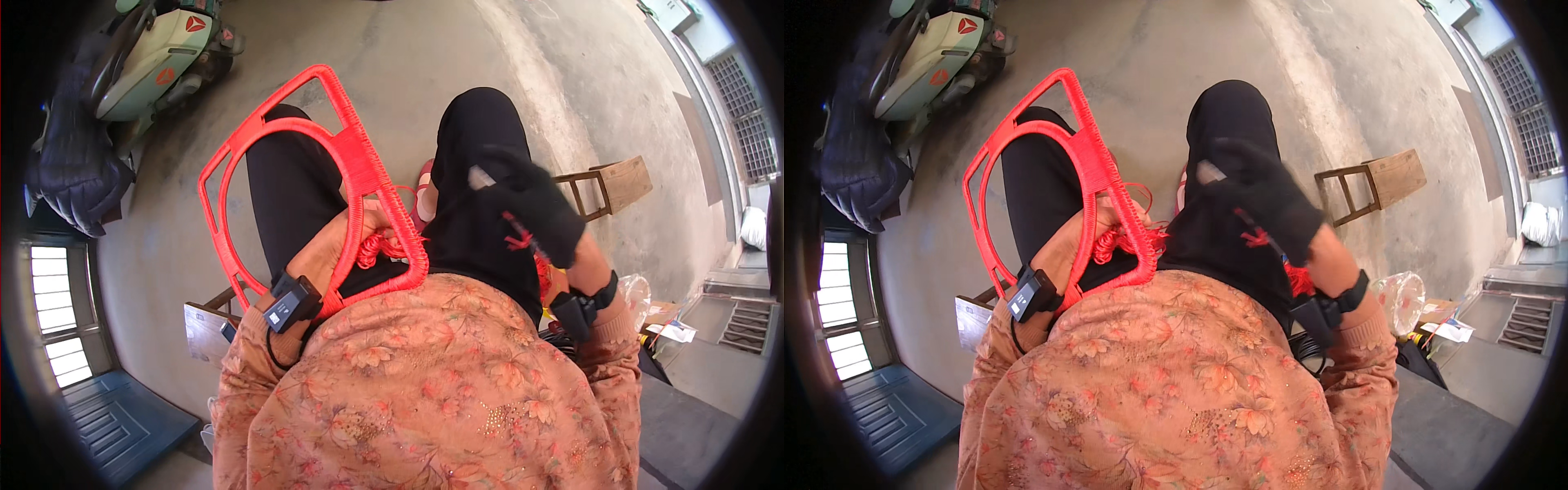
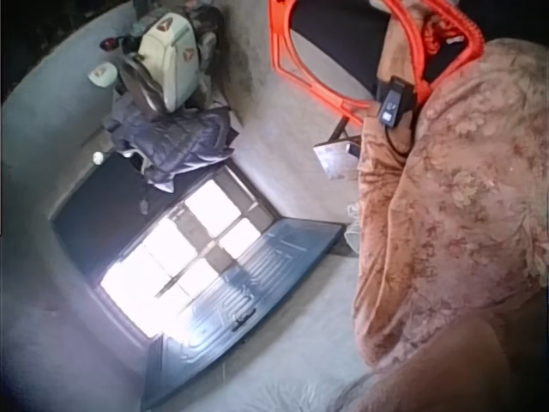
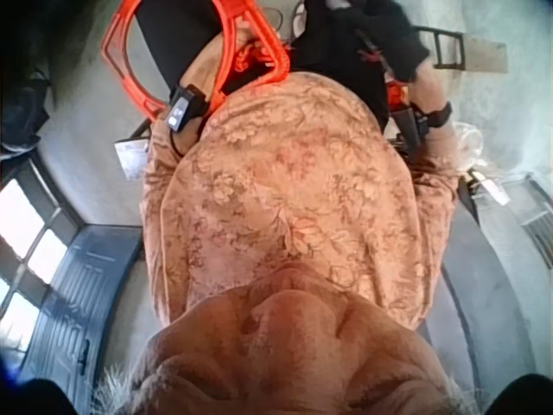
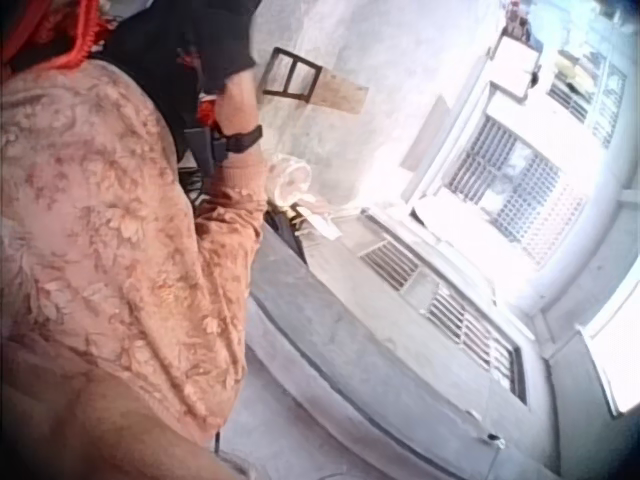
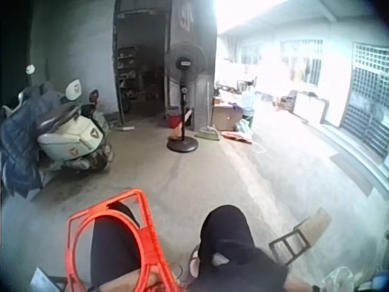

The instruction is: Wrapping a red plastic frame with red cord or rope using hands.

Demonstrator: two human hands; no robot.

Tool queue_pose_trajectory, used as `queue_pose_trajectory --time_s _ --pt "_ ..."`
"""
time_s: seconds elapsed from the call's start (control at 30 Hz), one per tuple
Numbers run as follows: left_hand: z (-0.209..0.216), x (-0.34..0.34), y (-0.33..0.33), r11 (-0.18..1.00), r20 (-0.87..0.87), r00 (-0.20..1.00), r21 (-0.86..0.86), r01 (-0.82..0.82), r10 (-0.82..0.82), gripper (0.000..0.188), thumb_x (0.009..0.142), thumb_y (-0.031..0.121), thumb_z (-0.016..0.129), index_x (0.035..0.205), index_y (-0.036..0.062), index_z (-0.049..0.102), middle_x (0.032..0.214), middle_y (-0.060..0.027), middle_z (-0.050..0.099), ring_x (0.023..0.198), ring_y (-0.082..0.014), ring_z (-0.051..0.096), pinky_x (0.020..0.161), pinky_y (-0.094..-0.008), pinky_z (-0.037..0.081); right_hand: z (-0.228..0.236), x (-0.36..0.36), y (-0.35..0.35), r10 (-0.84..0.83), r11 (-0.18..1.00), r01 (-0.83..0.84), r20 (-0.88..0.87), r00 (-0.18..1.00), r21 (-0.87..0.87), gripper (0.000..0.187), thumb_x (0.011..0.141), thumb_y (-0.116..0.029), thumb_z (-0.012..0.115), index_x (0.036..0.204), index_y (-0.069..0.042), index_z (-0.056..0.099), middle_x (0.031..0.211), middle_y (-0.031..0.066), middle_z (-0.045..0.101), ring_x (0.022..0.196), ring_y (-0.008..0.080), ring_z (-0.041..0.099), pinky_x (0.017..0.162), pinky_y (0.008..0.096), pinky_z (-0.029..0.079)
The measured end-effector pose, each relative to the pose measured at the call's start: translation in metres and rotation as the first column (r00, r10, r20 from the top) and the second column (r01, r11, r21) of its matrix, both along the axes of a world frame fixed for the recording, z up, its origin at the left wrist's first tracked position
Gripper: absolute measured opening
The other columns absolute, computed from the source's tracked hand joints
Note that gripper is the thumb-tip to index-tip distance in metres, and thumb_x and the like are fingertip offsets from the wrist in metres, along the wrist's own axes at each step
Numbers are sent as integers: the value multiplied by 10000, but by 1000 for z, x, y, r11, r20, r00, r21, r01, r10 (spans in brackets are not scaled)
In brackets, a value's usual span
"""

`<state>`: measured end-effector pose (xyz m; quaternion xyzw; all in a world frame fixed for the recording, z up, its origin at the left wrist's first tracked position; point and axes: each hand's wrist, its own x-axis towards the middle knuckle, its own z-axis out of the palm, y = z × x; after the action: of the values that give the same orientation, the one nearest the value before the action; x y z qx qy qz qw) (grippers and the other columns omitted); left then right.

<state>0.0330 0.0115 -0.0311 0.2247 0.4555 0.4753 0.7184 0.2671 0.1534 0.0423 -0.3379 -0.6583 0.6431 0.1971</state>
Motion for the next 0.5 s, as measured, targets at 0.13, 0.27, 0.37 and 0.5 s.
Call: queue_pose_trajectory --time_s 0.13,0.27,0.37,0.5 --pt "0 2 4 998 64 996 -20 56 -55 206 793 192 708 730 20 614 667 -53 595 580 -120 556 523 -253 437 -21 -35 -18 250 965 -259 147 957 47 574 791 -150 709 1314 -42 501 961 147 648 866 166 620 724 292 493" --pt "30 15 5 1000 -62 998 -14 -9 8 190 816 149 658 679 43 580 587 -24 531 523 -117 509 482 -253 386 -17 -53 -17 312 921 -365 298 902 140 604 787 -217 704 1322 -38 489 966 188 648 883 193 632 758 300 497" --pt "30 16 1 997 -101 994 -64 -35 28 186 811 141 656 674 42 579 589 -30 538 515 -119 503 477 -249 377 -15 -61 -17 364 910 -410 364 858 57 542 808 -202 698 1270 14 514 1084 137 629 976 165 598 838 296 474" --pt "6 9 2 999 -46 998 10 51 -51 168 809 120 647 674 41 585 591 -32 540 514 -114 502 479 -238 375 -20 -68 -14 367 890 -441 391 844 115 523 809 -194 686 1259 17 524 1060 147 636 947 191 615 829 305 483"
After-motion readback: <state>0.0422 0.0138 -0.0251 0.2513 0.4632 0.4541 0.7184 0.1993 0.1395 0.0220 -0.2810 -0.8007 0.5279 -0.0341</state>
